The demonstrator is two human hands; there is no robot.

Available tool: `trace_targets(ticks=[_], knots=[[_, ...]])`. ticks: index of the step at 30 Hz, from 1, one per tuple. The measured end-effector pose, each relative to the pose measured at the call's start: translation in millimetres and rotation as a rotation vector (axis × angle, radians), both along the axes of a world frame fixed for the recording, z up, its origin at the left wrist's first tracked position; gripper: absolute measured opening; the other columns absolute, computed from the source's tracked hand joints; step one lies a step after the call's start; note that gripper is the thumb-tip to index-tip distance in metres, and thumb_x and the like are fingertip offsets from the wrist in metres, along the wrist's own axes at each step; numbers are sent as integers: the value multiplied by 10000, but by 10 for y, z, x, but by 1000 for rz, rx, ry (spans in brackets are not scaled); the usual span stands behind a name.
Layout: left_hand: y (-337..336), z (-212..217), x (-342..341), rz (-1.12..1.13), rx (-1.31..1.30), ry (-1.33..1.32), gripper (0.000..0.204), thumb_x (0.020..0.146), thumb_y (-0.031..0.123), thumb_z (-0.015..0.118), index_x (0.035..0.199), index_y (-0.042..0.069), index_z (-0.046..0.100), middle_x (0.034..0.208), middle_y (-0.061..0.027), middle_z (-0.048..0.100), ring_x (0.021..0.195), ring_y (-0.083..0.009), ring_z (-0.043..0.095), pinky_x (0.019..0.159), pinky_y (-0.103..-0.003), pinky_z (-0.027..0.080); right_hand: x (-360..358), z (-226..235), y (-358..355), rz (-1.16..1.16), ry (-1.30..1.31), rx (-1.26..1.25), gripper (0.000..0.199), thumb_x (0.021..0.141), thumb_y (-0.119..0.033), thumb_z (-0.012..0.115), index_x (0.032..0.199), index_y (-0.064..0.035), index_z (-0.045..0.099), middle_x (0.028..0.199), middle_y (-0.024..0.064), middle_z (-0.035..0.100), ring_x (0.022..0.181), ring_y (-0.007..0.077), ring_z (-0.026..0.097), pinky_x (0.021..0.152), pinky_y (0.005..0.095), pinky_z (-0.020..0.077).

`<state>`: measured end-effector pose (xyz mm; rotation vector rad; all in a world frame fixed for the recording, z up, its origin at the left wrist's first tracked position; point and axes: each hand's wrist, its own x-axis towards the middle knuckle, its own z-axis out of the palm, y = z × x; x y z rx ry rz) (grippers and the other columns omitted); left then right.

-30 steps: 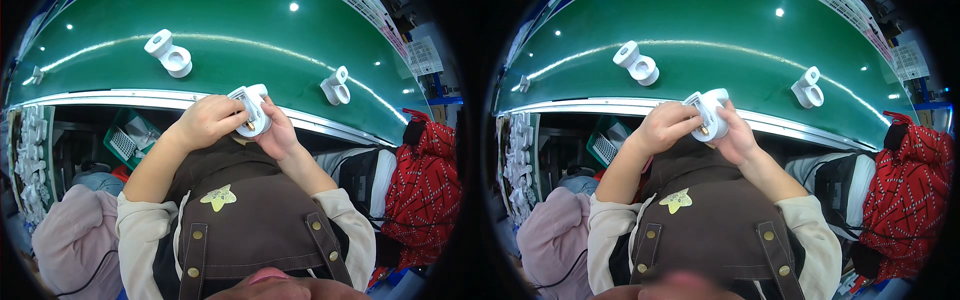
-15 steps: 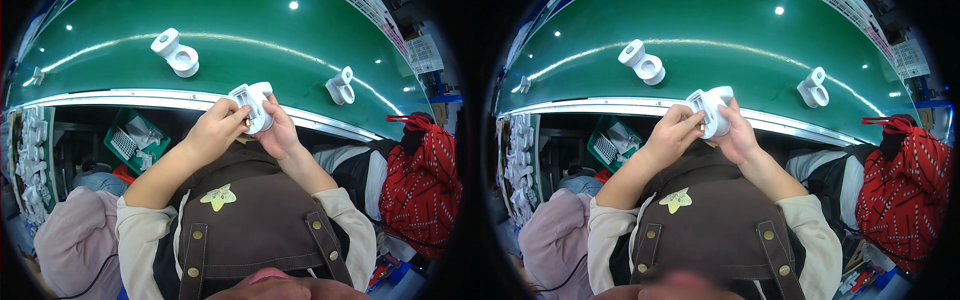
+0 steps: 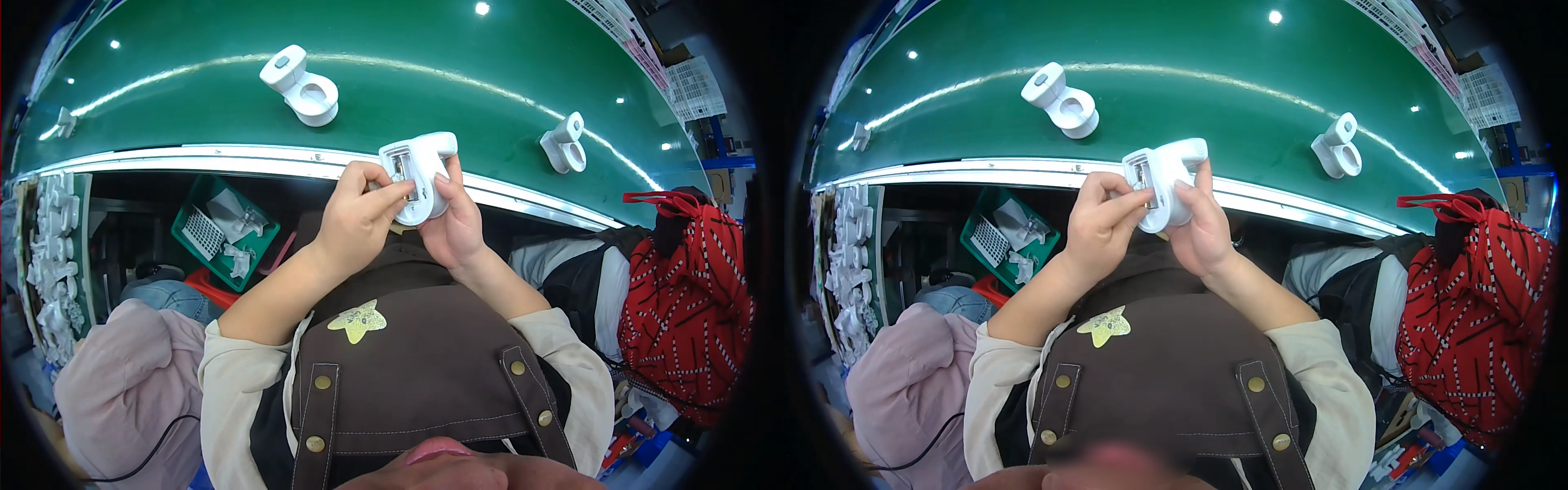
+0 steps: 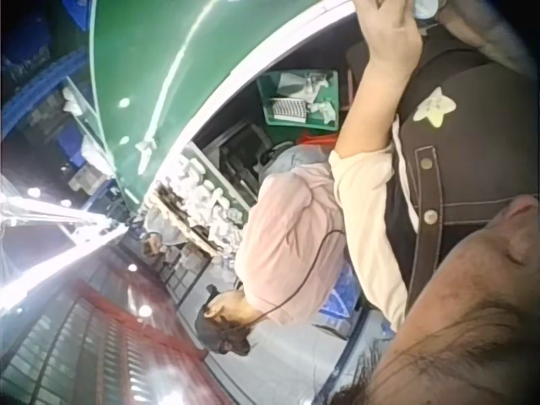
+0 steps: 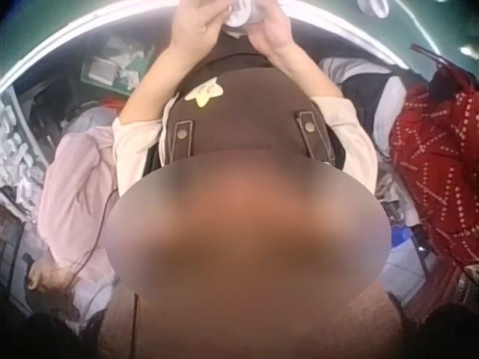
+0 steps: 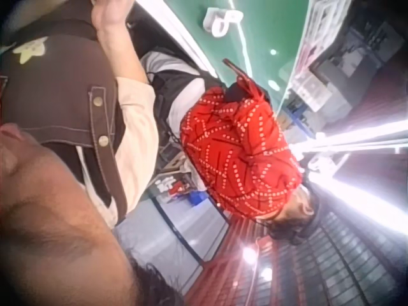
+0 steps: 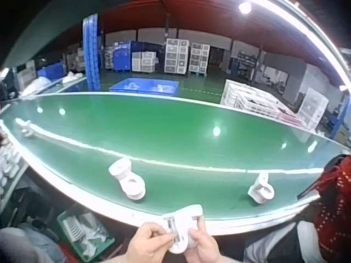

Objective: The person repeatedly takes miniature toilet toys and small batteries from a conveyor belt, inserts the batteries into the compartments of each toilet by hand, and places the assembled toilets back onto the conveyor belt.

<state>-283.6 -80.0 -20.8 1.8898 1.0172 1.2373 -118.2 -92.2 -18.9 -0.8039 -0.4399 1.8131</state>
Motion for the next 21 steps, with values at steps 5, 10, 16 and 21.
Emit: trace_targets(ticks=[5,10,16,21], knots=[[63,-77,-55,-27,-487,-288,371,757,-46,728,1106,27,627,973,-45,515,831,-130,537,722,-254,458,-108,-21,-57,-37,-91,17,699,962,-229,461,1524,-272,48,1397,110,431,1242,257,508,984,452,466],[68,-176,-151,-68,-685,-363,497,805,-50,680,1256,39,494,1076,-30,476,1006,-122,518,846,-251,470,-150,-97,-54,-19,-61,39,728,956,-216,489,1507,-309,23,1405,89,394,1231,250,493,942,459,472],[131,-216,-298,-198,-178,-138,344,885,-53,531,1225,-4,532,1136,-108,509,1020,-193,539,918,-299,445,-195,-164,-21,-111,101,29,591,982,-211,449,1483,-286,146,1395,93,424,1245,265,498,1000,489,450],[87,-149,-277,-88,-308,-351,342,847,-114,547,1168,-7,598,1091,-135,574,974,-224,590,845,-316,488,-242,-164,-9,-124,72,47,527,988,-258,439,1472,-249,231,1424,58,435,1301,256,463,1043,475,415]])
